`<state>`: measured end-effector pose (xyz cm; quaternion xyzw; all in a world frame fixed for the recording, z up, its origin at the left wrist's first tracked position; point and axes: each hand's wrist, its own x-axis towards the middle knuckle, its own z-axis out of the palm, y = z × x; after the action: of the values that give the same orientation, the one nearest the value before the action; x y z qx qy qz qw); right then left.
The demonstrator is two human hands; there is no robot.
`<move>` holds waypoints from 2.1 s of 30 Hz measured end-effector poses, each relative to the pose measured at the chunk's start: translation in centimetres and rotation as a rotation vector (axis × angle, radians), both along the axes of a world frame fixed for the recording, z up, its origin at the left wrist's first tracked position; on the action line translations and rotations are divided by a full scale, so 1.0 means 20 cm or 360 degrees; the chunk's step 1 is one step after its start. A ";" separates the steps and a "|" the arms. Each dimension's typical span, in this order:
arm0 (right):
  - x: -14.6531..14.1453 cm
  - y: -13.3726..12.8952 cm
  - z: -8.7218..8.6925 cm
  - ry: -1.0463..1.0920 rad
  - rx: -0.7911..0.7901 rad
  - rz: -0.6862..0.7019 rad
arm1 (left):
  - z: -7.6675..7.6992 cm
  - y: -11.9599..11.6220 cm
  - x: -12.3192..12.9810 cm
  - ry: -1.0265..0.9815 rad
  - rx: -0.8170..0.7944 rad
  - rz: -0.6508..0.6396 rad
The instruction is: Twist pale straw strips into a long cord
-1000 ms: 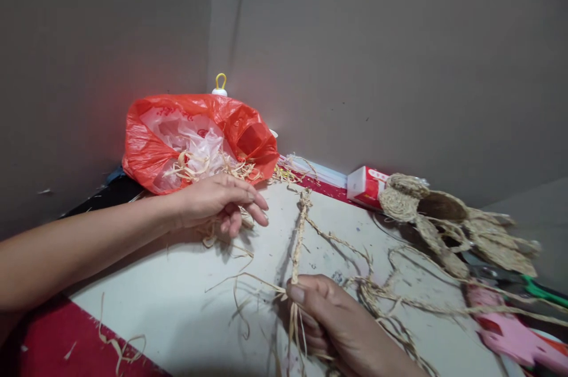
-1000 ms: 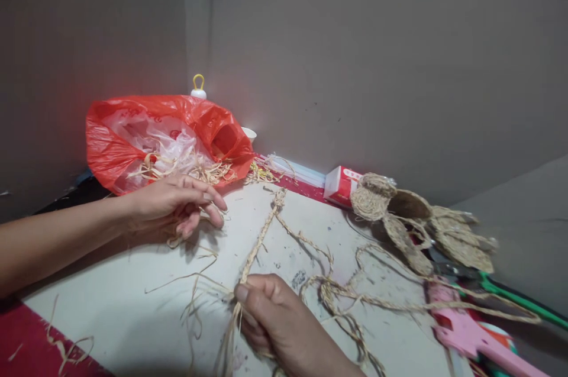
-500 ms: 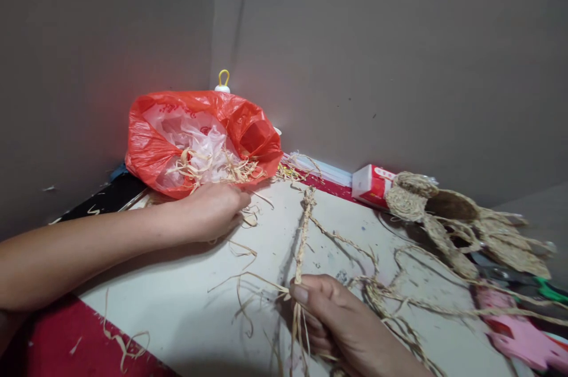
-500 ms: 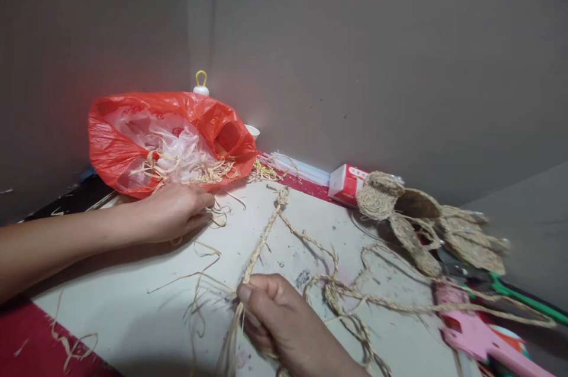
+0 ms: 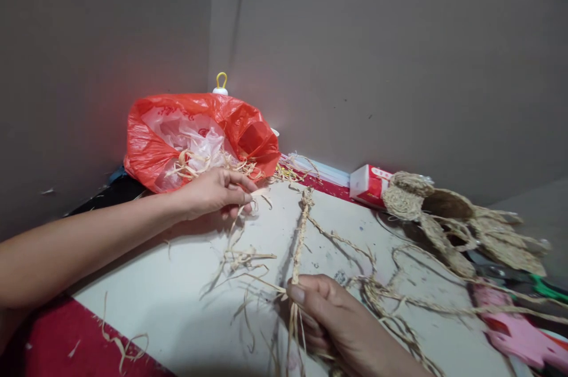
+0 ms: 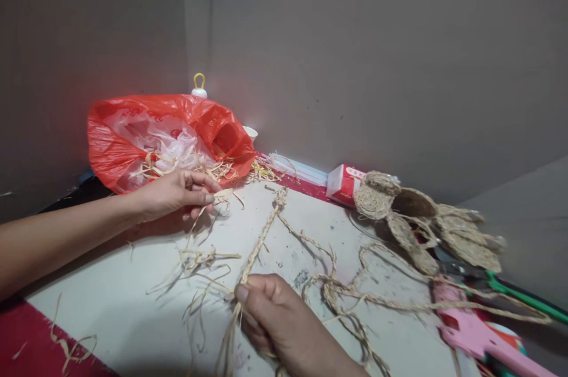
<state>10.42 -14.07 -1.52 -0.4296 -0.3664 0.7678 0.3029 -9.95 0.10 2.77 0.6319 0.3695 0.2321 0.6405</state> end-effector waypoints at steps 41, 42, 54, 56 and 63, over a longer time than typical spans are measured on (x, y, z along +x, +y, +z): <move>-0.02 -0.02 -0.01 0.0062 0.0033 -0.0152 | -0.13 -0.38 0.10 -0.0350 -0.0487 -0.0479; -0.02 -0.02 -0.01 0.0063 0.0040 -0.0149 | -0.14 -0.38 0.10 -0.0370 -0.0537 -0.0481; -0.02 -0.02 -0.02 0.0082 0.0140 -0.0117 | -0.14 -0.40 0.11 -0.0289 -0.0672 -0.0302; -0.02 -0.02 -0.02 0.0069 0.0163 -0.0112 | -0.13 -0.40 0.11 -0.0339 -0.0635 -0.0293; -0.01 -0.03 -0.03 -0.0027 0.0216 -0.0066 | -0.15 -0.38 0.11 -0.0122 -0.0433 -0.0388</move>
<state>10.16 -14.59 -2.11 -0.4220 -0.4113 0.7309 0.3442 -7.79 -7.54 -0.27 0.5703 0.2935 0.1247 0.7571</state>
